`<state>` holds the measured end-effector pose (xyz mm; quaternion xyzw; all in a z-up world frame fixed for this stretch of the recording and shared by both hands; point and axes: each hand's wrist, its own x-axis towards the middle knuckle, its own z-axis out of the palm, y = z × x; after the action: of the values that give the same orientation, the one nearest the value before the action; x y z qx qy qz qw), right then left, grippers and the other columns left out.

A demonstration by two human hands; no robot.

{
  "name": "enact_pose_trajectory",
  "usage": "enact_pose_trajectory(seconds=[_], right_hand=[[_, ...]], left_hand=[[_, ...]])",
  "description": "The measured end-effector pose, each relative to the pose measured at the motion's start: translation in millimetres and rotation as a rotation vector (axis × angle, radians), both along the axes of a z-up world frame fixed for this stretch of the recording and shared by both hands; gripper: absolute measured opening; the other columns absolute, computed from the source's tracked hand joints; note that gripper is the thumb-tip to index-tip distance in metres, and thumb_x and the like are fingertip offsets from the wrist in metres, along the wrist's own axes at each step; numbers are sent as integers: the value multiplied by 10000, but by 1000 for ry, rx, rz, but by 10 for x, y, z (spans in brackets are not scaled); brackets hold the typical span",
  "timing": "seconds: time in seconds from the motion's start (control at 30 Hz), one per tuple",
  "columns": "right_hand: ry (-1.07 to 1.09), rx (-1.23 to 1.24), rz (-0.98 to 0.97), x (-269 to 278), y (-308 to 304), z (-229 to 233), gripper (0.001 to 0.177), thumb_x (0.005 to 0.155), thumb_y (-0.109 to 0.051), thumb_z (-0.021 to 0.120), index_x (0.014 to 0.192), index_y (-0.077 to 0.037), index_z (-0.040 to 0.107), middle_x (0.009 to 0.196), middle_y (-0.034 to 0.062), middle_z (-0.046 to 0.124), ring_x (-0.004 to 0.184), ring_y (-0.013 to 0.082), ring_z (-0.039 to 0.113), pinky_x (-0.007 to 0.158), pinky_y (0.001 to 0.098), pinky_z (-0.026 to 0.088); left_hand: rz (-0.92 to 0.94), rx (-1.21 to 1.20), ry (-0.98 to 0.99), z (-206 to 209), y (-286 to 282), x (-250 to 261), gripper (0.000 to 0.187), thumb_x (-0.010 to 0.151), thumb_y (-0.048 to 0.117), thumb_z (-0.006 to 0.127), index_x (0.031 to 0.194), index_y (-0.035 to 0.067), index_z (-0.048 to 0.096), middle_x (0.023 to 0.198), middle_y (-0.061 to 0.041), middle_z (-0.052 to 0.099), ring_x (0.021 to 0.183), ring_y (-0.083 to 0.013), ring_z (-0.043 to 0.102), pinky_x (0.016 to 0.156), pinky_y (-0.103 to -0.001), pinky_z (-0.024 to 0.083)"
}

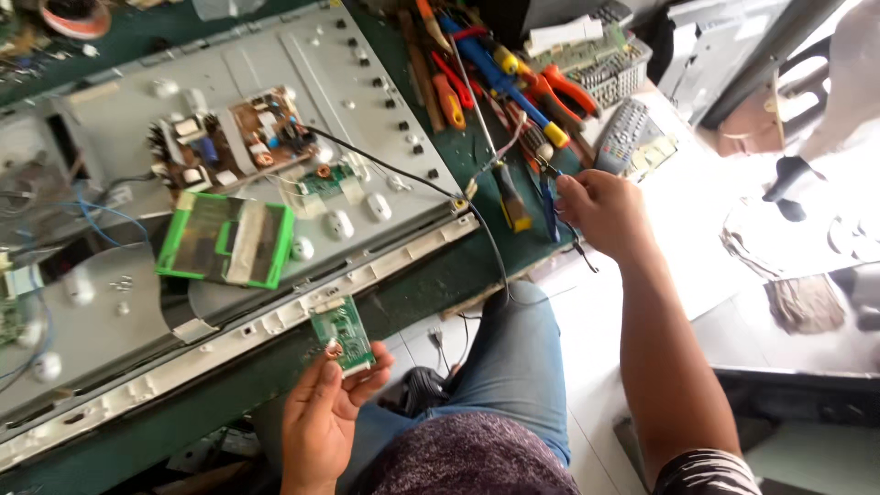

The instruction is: The person uses pliers to trim components on a small green circuit board, then uses a soldering iron and solder wire to solder connections on the board. The person continues to trim and solder components on the board throughout the video.

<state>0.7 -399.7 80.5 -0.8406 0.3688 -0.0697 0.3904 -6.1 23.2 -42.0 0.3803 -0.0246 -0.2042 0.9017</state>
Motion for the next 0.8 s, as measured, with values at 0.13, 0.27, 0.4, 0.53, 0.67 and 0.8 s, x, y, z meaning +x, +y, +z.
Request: enact_pose_trajectory(seconds=[0.13, 0.27, 0.4, 0.53, 0.67, 0.8], right_hand=[[121, -348, 128, 225, -99, 55, 405, 1094, -523, 631, 1213, -187, 822, 1065, 90, 802, 1000, 305, 721, 841, 464, 540], [7, -544, 183, 246, -98, -38, 322, 1085, -396, 675, 1223, -147, 824, 1247, 132, 782, 1061, 361, 713, 836, 521, 555], [-241, -601, 115, 415, -203, -163, 247, 1097, -355, 703, 1158, -149, 825, 987, 86, 778, 941, 290, 695, 807, 478, 492], [-373, -505, 85, 1004, -118, 261, 250, 1095, -337, 726, 1170, -114, 812, 1034, 73, 809, 924, 240, 741, 808, 420, 548], [-290, -389, 238, 1858, -123, 515, 178, 1028, -263, 732, 1123, -140, 819, 1037, 52, 820, 923, 204, 737, 799, 384, 562], [263, -488, 360, 2674, -210, 380, 231, 974, -389, 751, 1065, -180, 788, 1079, 124, 780, 1004, 339, 731, 795, 464, 599]], left_hand=[[35, 68, 60, 2, 80, 12, 327, 1070, 127, 553, 1343, -6, 673, 1223, -533, 711, 1115, -629, 761, 931, -569, 675], [144, 325, 242, 262, 94, 38, 412, 1029, 88, 556, 1345, -159, 652, 1153, -513, 764, 1021, -606, 785, 869, -583, 672], [108, 670, 109, 254, 171, 129, 455, 1017, 197, 548, 1245, -125, 775, 1011, -318, 902, 824, -388, 840, 738, -452, 709], [112, 926, -297, 288, 318, 362, 450, 1014, 308, 512, 1048, -5, 834, 872, -127, 918, 699, -198, 827, 638, -332, 711], [141, 1008, -469, 268, 322, 520, 444, 993, 320, 483, 1072, 40, 818, 772, -87, 876, 542, -134, 739, 515, -271, 632], [207, 1120, -137, 333, 243, 510, 442, 947, 306, 549, 998, 31, 892, 689, -113, 874, 514, -164, 721, 470, -290, 521]])
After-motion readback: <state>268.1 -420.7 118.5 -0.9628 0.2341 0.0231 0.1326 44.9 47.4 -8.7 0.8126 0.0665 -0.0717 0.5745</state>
